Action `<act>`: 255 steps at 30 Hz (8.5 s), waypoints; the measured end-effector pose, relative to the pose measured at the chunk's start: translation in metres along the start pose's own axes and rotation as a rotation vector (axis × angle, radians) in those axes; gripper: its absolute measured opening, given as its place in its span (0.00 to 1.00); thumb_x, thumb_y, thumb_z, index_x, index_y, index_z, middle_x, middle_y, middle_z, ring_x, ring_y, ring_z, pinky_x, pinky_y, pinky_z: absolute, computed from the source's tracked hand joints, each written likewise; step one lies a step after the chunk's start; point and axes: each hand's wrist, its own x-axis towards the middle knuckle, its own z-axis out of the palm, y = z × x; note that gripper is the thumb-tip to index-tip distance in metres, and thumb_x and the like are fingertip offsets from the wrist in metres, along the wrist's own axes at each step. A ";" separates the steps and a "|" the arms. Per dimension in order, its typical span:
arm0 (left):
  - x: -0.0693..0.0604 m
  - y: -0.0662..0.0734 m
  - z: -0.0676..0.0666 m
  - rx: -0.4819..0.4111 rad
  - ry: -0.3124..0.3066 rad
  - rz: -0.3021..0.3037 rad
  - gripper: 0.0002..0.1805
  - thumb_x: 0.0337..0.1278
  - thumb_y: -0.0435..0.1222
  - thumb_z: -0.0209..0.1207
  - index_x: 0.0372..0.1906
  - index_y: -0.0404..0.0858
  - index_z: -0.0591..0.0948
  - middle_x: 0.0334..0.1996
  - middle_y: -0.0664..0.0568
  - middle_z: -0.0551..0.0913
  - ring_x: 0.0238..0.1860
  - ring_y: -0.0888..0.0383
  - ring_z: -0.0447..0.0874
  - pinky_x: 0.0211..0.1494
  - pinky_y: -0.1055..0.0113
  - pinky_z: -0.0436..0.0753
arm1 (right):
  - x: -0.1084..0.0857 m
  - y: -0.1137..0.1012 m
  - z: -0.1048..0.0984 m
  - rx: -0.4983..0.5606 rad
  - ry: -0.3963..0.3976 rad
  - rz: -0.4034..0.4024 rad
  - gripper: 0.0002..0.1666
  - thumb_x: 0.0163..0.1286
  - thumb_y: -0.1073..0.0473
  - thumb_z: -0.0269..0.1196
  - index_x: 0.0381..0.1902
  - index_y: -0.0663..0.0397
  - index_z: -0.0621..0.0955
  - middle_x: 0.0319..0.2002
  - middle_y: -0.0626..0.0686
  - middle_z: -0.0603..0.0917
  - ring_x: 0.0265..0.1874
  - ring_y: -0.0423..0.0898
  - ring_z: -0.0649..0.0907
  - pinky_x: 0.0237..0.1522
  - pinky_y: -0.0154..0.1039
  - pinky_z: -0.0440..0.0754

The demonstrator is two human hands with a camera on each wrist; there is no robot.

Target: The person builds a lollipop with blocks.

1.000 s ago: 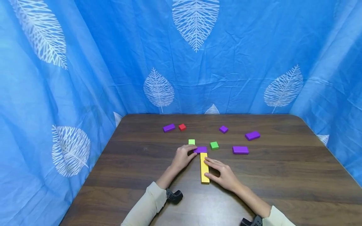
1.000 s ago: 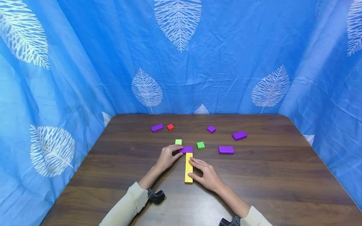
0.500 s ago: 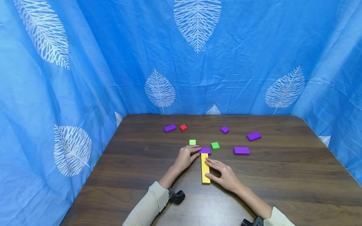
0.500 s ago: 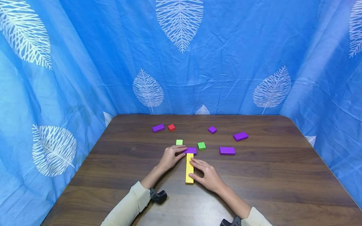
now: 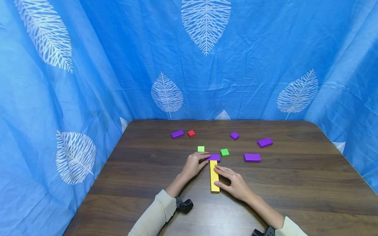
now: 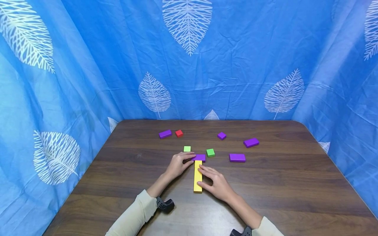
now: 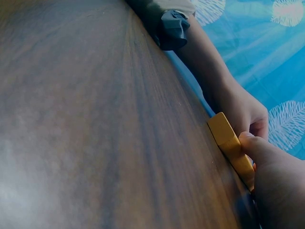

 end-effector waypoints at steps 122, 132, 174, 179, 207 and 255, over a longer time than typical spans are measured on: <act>0.065 -0.018 0.004 -0.164 -0.286 -0.130 0.12 0.56 0.38 0.61 0.45 0.42 0.85 0.42 0.53 0.84 0.49 0.58 0.78 0.53 0.68 0.74 | 0.002 -0.001 -0.002 0.022 -0.023 0.018 0.28 0.58 0.51 0.67 0.55 0.57 0.78 0.58 0.53 0.75 0.56 0.55 0.74 0.55 0.52 0.71; 0.067 -0.018 0.004 -0.167 -0.314 -0.164 0.13 0.57 0.39 0.61 0.46 0.43 0.84 0.43 0.54 0.84 0.50 0.59 0.78 0.54 0.68 0.73 | 0.002 0.000 -0.003 0.021 -0.011 0.013 0.29 0.57 0.51 0.67 0.55 0.57 0.78 0.58 0.53 0.75 0.56 0.55 0.74 0.55 0.52 0.71; 0.078 -0.092 -0.035 0.025 -0.033 -0.404 0.18 0.55 0.35 0.62 0.51 0.33 0.80 0.50 0.43 0.79 0.56 0.51 0.74 0.61 0.62 0.69 | 0.000 0.001 0.001 0.010 -0.011 0.024 0.29 0.57 0.51 0.67 0.55 0.56 0.78 0.58 0.53 0.75 0.56 0.54 0.74 0.55 0.52 0.71; 0.077 -0.090 -0.033 0.050 -0.048 -0.403 0.17 0.56 0.35 0.61 0.50 0.34 0.81 0.50 0.44 0.79 0.54 0.51 0.75 0.59 0.62 0.71 | -0.001 0.000 0.001 0.009 -0.007 0.023 0.29 0.57 0.51 0.67 0.55 0.56 0.78 0.58 0.53 0.75 0.56 0.55 0.75 0.55 0.52 0.71; 0.059 -0.054 -0.026 -0.130 -0.347 -0.082 0.14 0.54 0.37 0.63 0.47 0.41 0.84 0.46 0.51 0.82 0.49 0.58 0.78 0.50 0.69 0.77 | 0.000 0.001 0.001 0.026 -0.013 0.018 0.28 0.58 0.51 0.67 0.55 0.57 0.78 0.58 0.52 0.75 0.56 0.52 0.74 0.56 0.53 0.69; 0.061 -0.047 -0.024 -0.183 -0.432 -0.062 0.13 0.57 0.37 0.60 0.47 0.41 0.84 0.44 0.53 0.83 0.50 0.59 0.78 0.55 0.66 0.74 | 0.000 0.000 0.000 0.025 -0.023 0.046 0.29 0.58 0.49 0.67 0.55 0.55 0.78 0.58 0.51 0.75 0.56 0.54 0.74 0.55 0.52 0.71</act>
